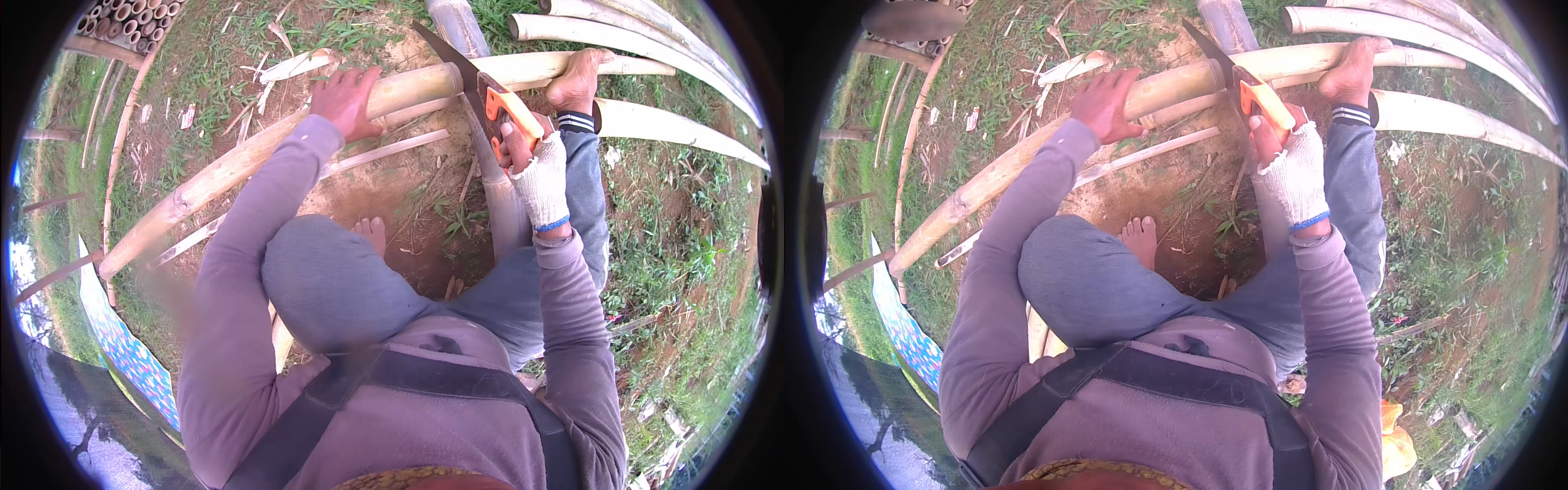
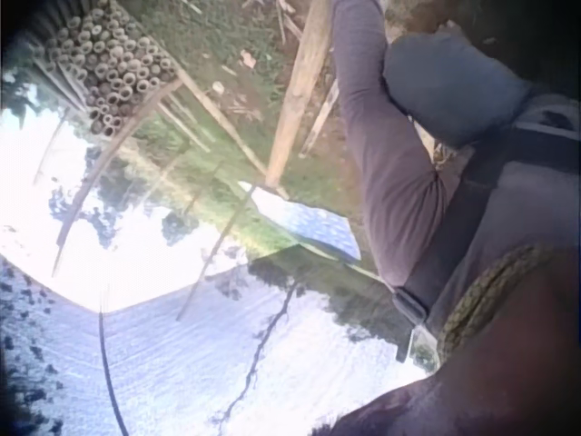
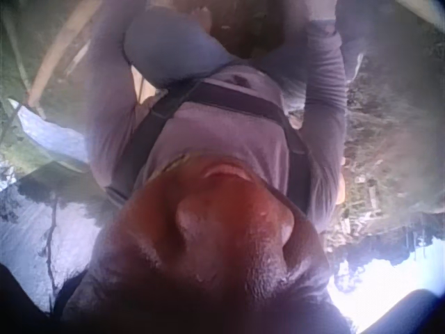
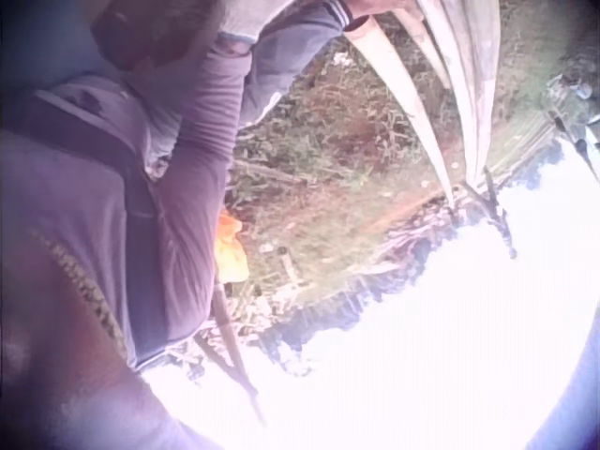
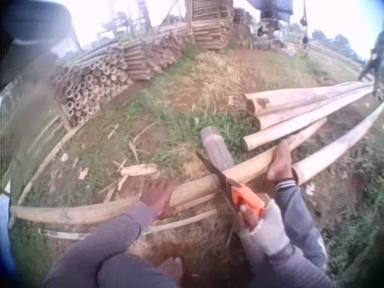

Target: The person uses a hand saw to cut long bamboo poles into shorter sections. They position each pole on a support, saw through it, and place the cut pieces aside. The work continues repeatedly with multiple bamboo poles.

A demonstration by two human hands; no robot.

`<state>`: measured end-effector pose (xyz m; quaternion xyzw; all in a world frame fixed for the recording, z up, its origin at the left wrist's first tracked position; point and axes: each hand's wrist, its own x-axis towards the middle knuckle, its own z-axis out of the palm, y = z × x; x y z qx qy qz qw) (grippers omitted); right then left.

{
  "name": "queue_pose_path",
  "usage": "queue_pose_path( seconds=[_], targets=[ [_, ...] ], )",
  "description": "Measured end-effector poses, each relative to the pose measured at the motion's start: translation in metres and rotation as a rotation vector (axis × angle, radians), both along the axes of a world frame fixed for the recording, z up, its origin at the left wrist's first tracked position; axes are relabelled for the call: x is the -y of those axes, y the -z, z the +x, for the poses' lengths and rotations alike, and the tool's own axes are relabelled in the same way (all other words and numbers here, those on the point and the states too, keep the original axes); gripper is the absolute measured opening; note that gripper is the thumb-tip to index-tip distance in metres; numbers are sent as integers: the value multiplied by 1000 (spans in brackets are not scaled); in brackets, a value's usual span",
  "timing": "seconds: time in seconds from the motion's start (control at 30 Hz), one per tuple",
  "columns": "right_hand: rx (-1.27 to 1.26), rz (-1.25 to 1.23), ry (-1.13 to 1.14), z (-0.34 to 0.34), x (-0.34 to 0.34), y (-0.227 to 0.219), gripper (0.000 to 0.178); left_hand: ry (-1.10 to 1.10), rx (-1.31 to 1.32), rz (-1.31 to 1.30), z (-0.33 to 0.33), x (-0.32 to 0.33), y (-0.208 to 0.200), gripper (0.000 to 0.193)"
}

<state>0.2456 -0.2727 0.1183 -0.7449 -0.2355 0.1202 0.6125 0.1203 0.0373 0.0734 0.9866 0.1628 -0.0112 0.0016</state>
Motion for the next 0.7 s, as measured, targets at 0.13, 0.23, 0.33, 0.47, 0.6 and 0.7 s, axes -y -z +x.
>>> queue_pose_path(
  seconds=[0.13, 0.23, 0.33, 0.47, 0.6, 0.7],
  targets=[
    [-87, -90, 45, 4, -3, -16, 29, -108, -330, -279, 34, 6, -16, 92],
    [73, -211, 58, -23, 29, -7, 29, -70, -257, -231, 24, -2, -11, 84],
    [-167, -194, 87, -63, 89, -34, 31, -82, -286, -256, 17, -1, -4, 80],
    [-211, -160, 39, -59, 129, -6, 36, -51, -256, -255, 25, -1, 1, 76],
    [-109, -6, 40, 14, 1, 25, 28, -12, -174, -228, 30, 5, 0, 60],
    [267, -285, 23, 23, -32, 3, 23, -35, -179, -231, 23, 4, -9, 61]
  ],
)
